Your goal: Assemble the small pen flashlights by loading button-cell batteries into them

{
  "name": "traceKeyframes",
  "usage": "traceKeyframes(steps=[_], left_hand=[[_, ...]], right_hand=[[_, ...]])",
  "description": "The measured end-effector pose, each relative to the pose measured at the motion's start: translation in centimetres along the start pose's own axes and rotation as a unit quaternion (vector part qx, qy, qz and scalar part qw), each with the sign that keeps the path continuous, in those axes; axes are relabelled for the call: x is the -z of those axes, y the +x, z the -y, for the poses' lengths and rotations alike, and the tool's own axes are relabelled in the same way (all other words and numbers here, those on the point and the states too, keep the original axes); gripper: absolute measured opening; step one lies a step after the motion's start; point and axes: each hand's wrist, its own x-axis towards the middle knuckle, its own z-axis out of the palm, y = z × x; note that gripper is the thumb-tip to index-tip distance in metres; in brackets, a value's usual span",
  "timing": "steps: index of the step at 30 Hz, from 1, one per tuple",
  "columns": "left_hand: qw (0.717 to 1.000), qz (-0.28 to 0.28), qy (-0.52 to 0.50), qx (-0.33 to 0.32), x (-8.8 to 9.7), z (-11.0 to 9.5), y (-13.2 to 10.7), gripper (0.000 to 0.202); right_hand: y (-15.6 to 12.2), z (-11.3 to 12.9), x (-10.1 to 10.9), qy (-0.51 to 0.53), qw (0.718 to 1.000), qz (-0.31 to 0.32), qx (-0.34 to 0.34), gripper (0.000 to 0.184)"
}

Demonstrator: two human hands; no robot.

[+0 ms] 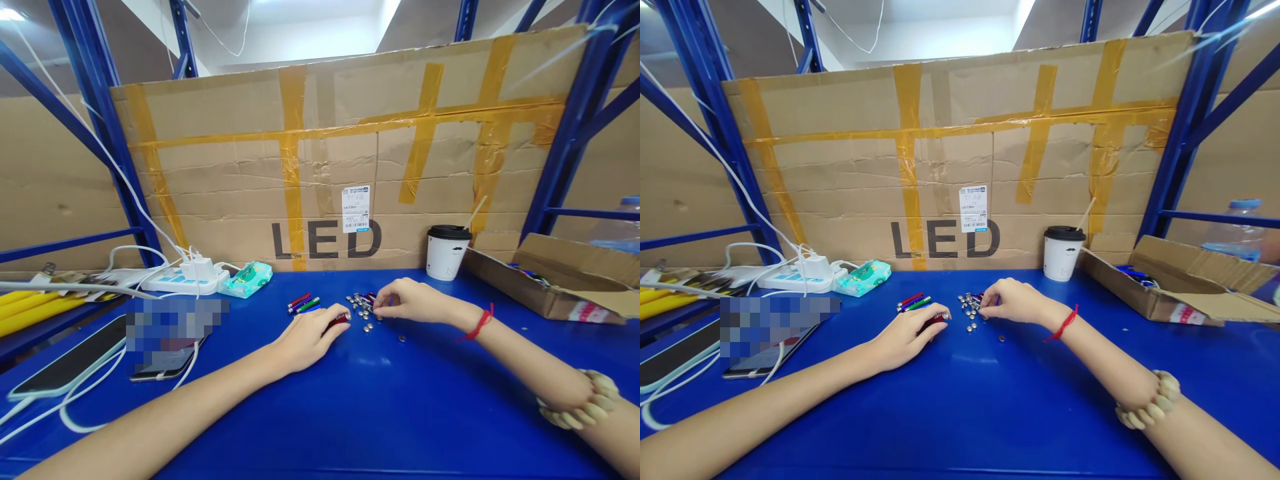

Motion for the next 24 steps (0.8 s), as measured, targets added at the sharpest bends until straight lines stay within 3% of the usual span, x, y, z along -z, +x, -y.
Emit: traceKeyframes(steps=[6,9,17,24], left_hand=[[1.0,0.004,0.01,-0.012,-0.1,0.1,0.0,0.025],[1.0,0.003,0.012,-0.007,-0.1,0.2,0.0,0.025],[0.997,-0.074,-0.025,-0.003,-0.2,0.5,-0.1,0.021],[0.991,-0.11,-0.062,-0.031,-0.3,0.5,0.0,0.011]], right_hand=[[0.2,0.8,-1.1,-0.043,0.999,-0.017,-0.023,0.017],[0.3,1.5,-1.9,-0.058,0.997,-0.053,-0.016,0.026],[0.3,3.4,-2.8,-0.057,0.996,-0.072,0.001,0.021],[0.5,3.1,-3.5,-0.083,0.991,-0.095,0.051,0.018]])
